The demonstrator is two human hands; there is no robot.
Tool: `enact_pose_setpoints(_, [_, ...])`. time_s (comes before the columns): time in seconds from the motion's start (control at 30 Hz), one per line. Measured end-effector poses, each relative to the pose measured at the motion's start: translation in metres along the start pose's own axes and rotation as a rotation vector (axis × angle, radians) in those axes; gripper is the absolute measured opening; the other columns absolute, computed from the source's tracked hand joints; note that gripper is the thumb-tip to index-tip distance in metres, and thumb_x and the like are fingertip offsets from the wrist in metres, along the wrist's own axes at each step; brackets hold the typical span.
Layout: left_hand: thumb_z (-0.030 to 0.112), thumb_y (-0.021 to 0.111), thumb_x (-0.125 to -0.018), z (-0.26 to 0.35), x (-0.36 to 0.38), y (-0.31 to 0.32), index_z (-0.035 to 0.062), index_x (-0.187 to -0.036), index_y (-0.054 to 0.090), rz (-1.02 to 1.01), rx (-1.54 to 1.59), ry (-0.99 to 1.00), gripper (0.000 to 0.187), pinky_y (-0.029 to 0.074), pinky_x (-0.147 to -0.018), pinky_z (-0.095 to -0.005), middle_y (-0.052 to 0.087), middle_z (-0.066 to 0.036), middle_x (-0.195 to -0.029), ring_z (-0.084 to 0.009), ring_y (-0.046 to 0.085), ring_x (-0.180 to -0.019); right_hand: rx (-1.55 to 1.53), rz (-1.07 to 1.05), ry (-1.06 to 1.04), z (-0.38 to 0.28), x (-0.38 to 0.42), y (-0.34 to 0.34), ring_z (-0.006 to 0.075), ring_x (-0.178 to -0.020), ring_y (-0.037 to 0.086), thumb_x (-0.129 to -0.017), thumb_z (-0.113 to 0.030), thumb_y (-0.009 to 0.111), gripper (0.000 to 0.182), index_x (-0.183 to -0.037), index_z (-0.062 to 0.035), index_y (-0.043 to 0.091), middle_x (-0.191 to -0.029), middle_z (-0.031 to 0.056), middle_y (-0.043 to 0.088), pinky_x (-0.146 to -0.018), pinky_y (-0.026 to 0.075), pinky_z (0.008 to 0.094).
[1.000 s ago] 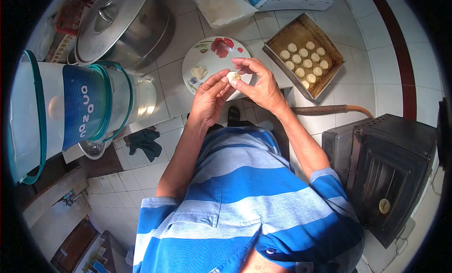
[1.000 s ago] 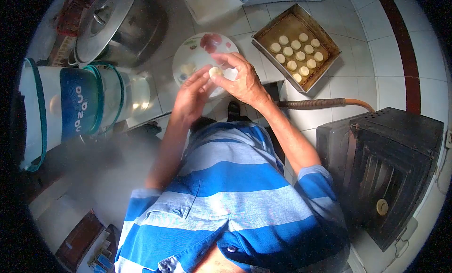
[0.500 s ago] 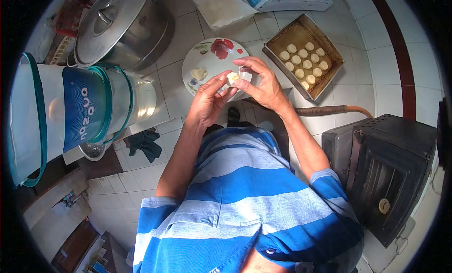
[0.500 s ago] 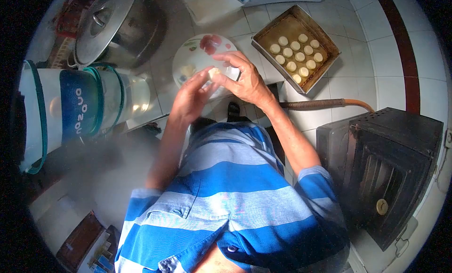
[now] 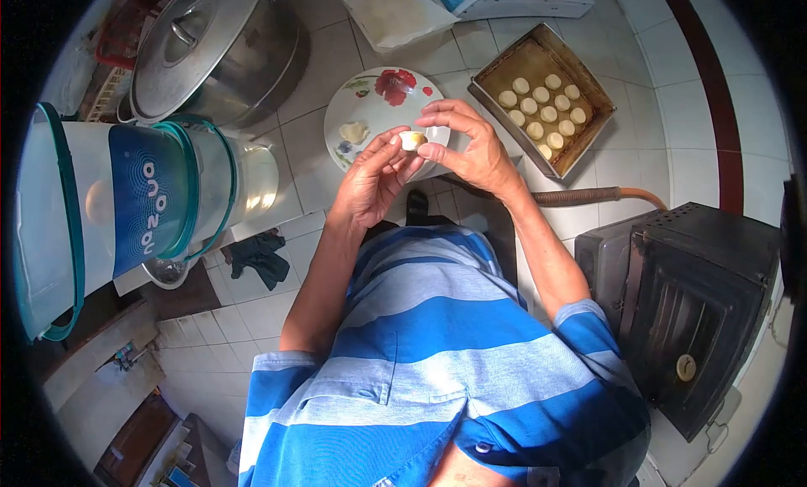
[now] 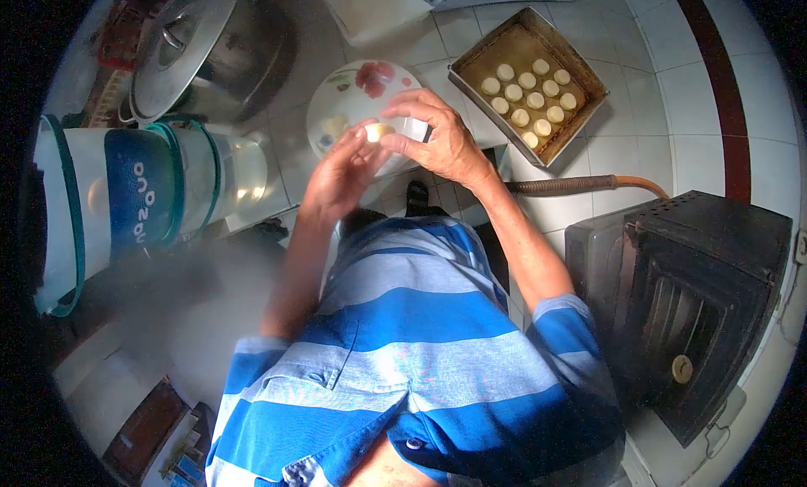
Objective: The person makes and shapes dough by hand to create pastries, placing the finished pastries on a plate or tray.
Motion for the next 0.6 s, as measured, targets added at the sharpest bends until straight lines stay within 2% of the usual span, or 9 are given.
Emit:
enact_pose_setpoints(0.2, [0.015,0.066,-0.104,-0.002,-0.003,0.004,-0.0041,-0.136,0.057,0.004,-0.048,0.051,0.038,0.057,-0.108,-0.0314,0.066,-0.014,-0.126,-0.0213,0.068,-0.117,-0.081,0.040,0.076,0.014,0.004,0.011,0.0257,-0.111,0.067,-0.087,-0.021,0.085,0.023,-0.104,-0.0058,0.078,-0.115,0.0098,0.070,-0.098,0.052,0.0372])
enact_pose_setpoints(0.43, [0.013,0.067,-0.104,-0.005,-0.003,0.006,-0.0057,-0.136,0.058,0.071,-0.222,0.116,0.039,0.053,-0.112,-0.0360,0.068,-0.015,-0.126,-0.0240,0.067,-0.122,0.035,0.089,0.008,0.002,0.003,0.010,0.0260,-0.108,0.068,-0.091,-0.018,0.081,0.018,-0.104,-0.0054,0.077,-0.109,0.0106,0.071,-0.097,0.052,0.0367])
enact_pose_setpoints(0.53, [0.014,0.066,-0.104,-0.004,-0.004,0.007,-0.0063,-0.138,0.056,0.059,-0.206,0.100,0.041,0.057,-0.108,-0.0344,0.068,-0.016,-0.125,-0.0243,0.068,-0.118,-0.026,0.072,0.054,0.012,0.003,0.011,0.0263,-0.110,0.068,-0.090,-0.020,0.082,0.020,-0.104,-0.0061,0.077,-0.112,0.0105,0.071,-0.099,0.052,0.0377])
enact_pose_setpoints(0.6, [0.014,0.066,-0.104,-0.005,-0.006,0.001,-0.0059,-0.138,0.055,0.035,-0.067,0.045,0.041,0.060,-0.103,-0.0323,0.067,-0.017,-0.124,-0.0247,0.070,-0.114,-0.091,0.073,0.030,0.008,0.002,0.006,0.0266,-0.112,0.067,-0.089,-0.023,0.084,0.024,-0.105,-0.0061,0.078,-0.114,0.0100,0.071,-0.100,0.051,0.0383])
Point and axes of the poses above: each hand's wrist, its own x-axis away from the middle knuckle, its own y-axis out of the palm, z = x × y, the point moved 3 cm from there along -x, towards the middle knuckle
